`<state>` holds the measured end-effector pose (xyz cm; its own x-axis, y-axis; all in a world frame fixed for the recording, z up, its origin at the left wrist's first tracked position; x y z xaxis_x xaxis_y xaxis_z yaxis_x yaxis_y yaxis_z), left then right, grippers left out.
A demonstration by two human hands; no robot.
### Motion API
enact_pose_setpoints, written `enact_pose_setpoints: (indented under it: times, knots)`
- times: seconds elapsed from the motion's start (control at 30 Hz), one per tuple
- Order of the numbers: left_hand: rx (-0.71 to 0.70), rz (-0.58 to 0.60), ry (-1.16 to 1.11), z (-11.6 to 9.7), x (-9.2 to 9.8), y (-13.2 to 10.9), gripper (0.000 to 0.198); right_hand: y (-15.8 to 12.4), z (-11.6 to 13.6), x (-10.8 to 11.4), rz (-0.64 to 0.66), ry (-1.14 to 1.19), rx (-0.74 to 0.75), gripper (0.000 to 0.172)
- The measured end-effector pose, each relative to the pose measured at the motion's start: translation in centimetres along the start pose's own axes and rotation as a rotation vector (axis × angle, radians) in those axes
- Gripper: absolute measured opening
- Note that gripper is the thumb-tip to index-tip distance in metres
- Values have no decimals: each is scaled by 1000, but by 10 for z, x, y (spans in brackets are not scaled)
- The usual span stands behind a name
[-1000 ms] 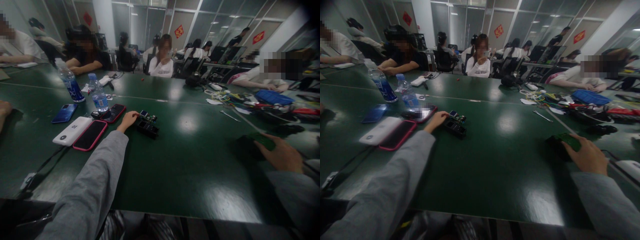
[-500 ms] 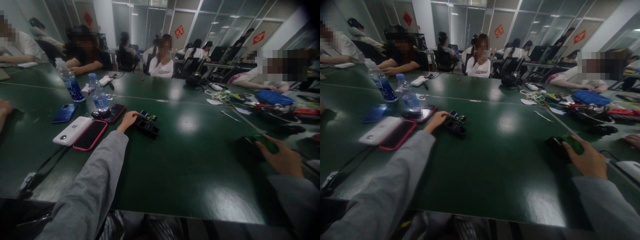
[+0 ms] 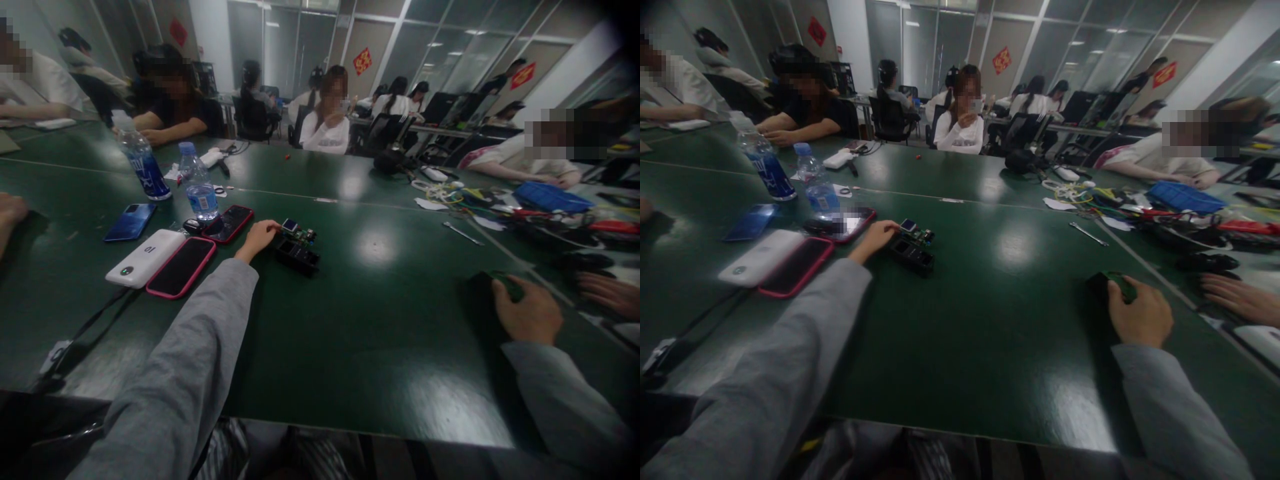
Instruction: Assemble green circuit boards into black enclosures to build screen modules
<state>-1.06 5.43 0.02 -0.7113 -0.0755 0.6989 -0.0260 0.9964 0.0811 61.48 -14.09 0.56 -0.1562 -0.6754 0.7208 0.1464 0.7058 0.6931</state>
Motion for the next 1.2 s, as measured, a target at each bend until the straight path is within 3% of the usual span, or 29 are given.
enact_pose_setpoints:
  times: [0.17, 0.37, 0.47, 0.6, 0.7, 0.9, 1.1, 1.2]
  knots:
    - [-21, -18, 17, -3, 0, -1, 27, 16, 73, -4, 13, 157, 93, 60]
    - [-25, -19, 16, -3, 2, -2, 28, 46, 214, -10, 46, 354, 288, 58]
    - [-20, -25, 14, -1, 1, -1, 28, 50, 286, -16, 89, 418, 444, 47]
    - [-24, -22, 15, 1, 0, 1, 28, 45, 344, -16, 157, 566, 626, 44]
    - [-19, -20, 14, 2, -1, 2, 28, 40, 356, -8, 183, 659, 683, 46]
    - [-12, -11, 20, -1, 1, 0, 27, 39, 354, -2, 208, 654, 687, 47]
    - [-21, -12, 12, -1, 1, 0, 27, 45, 333, -19, 75, 490, 404, 45]
    - [-32, -18, 19, -1, 1, -1, 28, 45, 326, -31, 84, 503, 357, 44]
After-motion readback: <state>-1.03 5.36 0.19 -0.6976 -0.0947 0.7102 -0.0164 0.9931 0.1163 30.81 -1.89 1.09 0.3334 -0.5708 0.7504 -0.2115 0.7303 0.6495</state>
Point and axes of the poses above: each hand's wrist, its own y-axis towards the middle knuckle, its own x-axis out of the back of the hand, z = x × y, the point moved 4 cm from there along y, towards the middle knuckle, and after that the axes turned 15 degrees about x, right-handed, at the moved point
